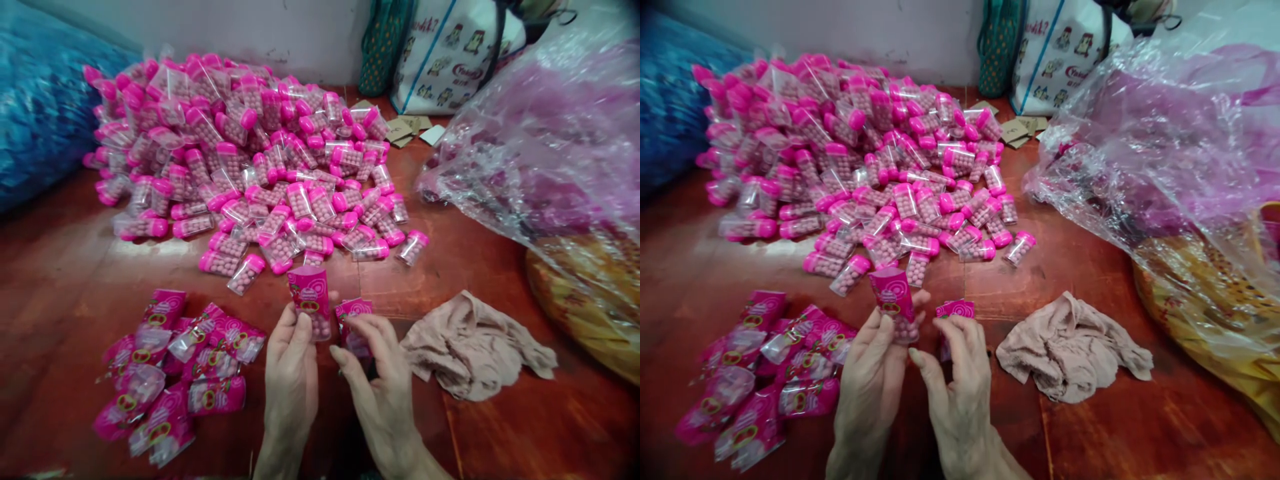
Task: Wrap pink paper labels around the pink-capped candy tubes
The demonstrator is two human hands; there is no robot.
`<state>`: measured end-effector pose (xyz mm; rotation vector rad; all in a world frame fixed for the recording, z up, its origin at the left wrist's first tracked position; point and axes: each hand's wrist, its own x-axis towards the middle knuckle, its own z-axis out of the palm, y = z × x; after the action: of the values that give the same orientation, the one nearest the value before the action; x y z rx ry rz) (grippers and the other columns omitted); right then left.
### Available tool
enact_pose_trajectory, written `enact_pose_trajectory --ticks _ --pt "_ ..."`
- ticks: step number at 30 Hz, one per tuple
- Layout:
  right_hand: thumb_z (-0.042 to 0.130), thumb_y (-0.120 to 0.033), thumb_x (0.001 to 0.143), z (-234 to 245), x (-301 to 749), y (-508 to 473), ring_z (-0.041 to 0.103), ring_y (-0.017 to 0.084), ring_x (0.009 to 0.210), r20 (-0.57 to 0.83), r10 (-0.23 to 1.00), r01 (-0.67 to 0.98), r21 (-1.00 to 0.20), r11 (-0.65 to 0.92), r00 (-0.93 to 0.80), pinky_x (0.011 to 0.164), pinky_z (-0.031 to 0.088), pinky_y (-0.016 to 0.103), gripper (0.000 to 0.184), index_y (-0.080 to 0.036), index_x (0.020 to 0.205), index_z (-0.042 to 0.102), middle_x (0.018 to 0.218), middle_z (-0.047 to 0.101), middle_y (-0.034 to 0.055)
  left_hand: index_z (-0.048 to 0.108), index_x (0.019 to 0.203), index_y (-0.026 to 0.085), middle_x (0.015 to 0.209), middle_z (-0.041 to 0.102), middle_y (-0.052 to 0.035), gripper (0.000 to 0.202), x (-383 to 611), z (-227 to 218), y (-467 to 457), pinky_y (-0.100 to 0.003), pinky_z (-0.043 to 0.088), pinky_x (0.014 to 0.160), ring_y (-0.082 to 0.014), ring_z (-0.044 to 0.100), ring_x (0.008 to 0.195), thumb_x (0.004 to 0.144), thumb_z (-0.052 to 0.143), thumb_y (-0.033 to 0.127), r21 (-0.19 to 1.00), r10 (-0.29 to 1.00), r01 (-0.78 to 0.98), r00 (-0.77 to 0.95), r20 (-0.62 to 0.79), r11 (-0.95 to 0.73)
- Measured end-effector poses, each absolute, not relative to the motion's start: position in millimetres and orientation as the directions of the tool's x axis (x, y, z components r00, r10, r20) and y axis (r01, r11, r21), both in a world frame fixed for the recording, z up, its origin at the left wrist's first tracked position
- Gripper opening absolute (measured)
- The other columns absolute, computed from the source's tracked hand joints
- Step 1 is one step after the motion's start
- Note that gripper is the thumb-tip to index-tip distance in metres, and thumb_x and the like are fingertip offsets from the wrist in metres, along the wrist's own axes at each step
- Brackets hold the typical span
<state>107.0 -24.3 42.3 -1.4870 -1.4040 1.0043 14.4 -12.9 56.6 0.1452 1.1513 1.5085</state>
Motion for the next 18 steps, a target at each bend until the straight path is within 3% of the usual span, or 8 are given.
enact_pose_trajectory --ticks 3,6,12,18 --pt "0.057 -0.031 0.082 41 99 -22 0.057 0.017 0.076 -0.162 0.981 0.22 -0.966 -0.135 -0.111 0.068 0.045 0.026 0.015 -0.02 0.09 0.062 0.083 0.062 0.0024 0.063 0.094 0.017 0.091 0.069 -0.0064 0.017 15 60 -14 -0.029 0.048 0.077 -0.0177 0.063 0.085 0.079 0.058 0.021 0.668 0.806 -0.723 -0.285 -0.519 0.175" --pt "0.048 -0.033 0.088 42 97 -18 0.056 0.015 0.066 -0.224 0.958 0.201 -0.961 -0.187 -0.178 0.061 0.042 0.025 0.021 -0.018 0.081 0.063 0.073 0.063 0.0011 0.064 0.089 0.017 0.086 0.07 -0.0052 0.012 13 58 -14 -0.029 0.047 0.077 -0.0178 0.064 0.084 0.078 0.059 0.021 0.658 0.803 -0.731 -0.274 -0.529 0.184" --pt "0.05 -0.031 0.086 44 100 -21 0.054 0.014 0.059 -0.272 0.951 0.258 -0.939 -0.228 -0.15 0.056 0.039 0.023 0.022 -0.017 0.078 0.065 0.066 0.063 0.0014 0.066 0.085 0.013 0.076 0.07 -0.0068 0.018 9 49 -13 -0.029 0.049 0.065 -0.019 0.064 0.072 0.075 0.062 0.026 0.709 0.798 -0.652 -0.262 -0.544 0.269" --pt "0.05 -0.032 0.086 43 105 -25 0.051 0.01 0.05 -0.337 0.939 0.116 -0.937 -0.328 -0.066 0.048 0.039 0.021 0.022 -0.017 0.076 0.062 0.061 0.059 -0.0001 0.065 0.091 0.013 0.072 0.067 -0.005 0.021 25 42 -26 -0.025 0.047 0.061 -0.0155 0.061 0.067 0.081 0.055 0.029 0.687 0.794 -0.667 -0.235 -0.561 0.288"
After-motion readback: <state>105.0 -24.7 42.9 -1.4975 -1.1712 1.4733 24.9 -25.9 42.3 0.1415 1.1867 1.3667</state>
